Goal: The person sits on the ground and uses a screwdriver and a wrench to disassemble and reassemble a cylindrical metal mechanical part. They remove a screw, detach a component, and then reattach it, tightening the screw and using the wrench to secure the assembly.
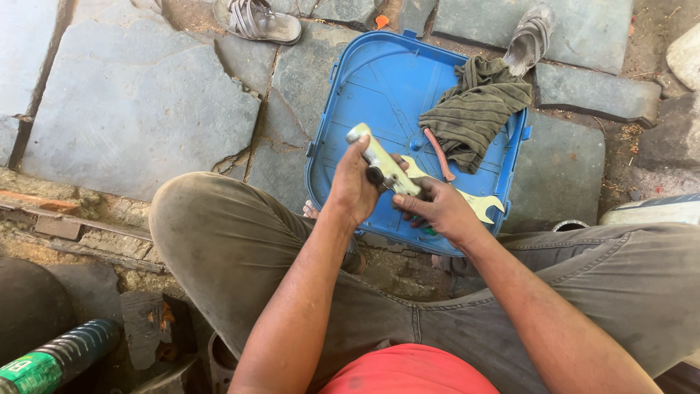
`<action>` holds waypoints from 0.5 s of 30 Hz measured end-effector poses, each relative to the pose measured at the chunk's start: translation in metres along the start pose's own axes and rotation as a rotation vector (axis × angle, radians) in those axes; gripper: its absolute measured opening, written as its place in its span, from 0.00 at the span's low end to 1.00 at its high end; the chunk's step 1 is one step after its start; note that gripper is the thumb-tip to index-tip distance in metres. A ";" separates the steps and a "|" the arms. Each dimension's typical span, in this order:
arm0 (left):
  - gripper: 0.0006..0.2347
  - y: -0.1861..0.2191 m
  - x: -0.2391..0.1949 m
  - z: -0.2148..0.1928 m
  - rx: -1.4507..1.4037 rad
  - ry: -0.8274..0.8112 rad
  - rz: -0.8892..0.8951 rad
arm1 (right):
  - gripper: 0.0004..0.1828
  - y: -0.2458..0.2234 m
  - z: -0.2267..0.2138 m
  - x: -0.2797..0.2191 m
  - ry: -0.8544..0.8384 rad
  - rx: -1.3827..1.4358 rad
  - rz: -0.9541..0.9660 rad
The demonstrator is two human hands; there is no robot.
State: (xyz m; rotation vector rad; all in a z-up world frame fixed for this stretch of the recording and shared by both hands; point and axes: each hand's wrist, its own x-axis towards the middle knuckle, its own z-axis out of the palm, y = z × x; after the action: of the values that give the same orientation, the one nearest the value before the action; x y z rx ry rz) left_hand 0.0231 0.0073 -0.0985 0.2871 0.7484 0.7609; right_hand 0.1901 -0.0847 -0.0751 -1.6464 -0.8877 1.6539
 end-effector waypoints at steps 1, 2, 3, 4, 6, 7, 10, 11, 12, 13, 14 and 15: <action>0.24 -0.002 0.000 -0.001 0.030 -0.022 -0.009 | 0.25 0.003 -0.001 0.002 -0.017 0.040 0.012; 0.24 -0.002 0.001 -0.003 0.044 -0.061 0.002 | 0.24 0.006 -0.003 0.004 -0.054 0.142 0.042; 0.25 -0.003 0.001 -0.006 0.057 -0.100 0.009 | 0.24 0.008 -0.004 0.004 -0.088 0.245 0.075; 0.26 -0.005 0.002 -0.008 0.070 -0.138 0.016 | 0.24 0.009 -0.005 0.003 -0.122 0.349 0.108; 0.27 -0.010 0.004 -0.009 0.130 -0.150 0.007 | 0.26 0.008 -0.003 0.000 -0.198 0.493 0.130; 0.27 -0.012 0.005 -0.009 0.158 -0.153 0.008 | 0.27 0.005 0.000 -0.002 -0.241 0.562 0.141; 0.20 -0.022 0.002 -0.003 0.176 -0.078 -0.050 | 0.26 -0.002 0.011 -0.009 -0.232 0.677 0.127; 0.20 -0.023 0.002 -0.002 0.154 -0.023 -0.060 | 0.29 -0.003 0.013 -0.011 -0.233 0.674 0.117; 0.19 -0.025 0.002 0.000 0.131 0.032 -0.070 | 0.31 -0.003 0.015 -0.012 -0.233 0.671 0.107; 0.18 -0.027 0.001 0.001 0.108 0.087 -0.083 | 0.33 -0.002 0.016 -0.014 -0.231 0.669 0.100; 0.18 -0.028 0.001 0.001 0.044 0.084 -0.087 | 0.35 -0.001 0.014 -0.014 -0.233 0.614 0.093; 0.19 -0.027 0.002 0.001 -0.020 0.080 -0.086 | 0.38 -0.001 0.012 -0.013 -0.239 0.557 0.084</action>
State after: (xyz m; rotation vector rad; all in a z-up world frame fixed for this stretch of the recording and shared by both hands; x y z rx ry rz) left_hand 0.0385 -0.0103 -0.1117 0.2061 0.8236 0.7015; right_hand 0.1788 -0.0953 -0.0669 -1.1332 -0.4057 1.9612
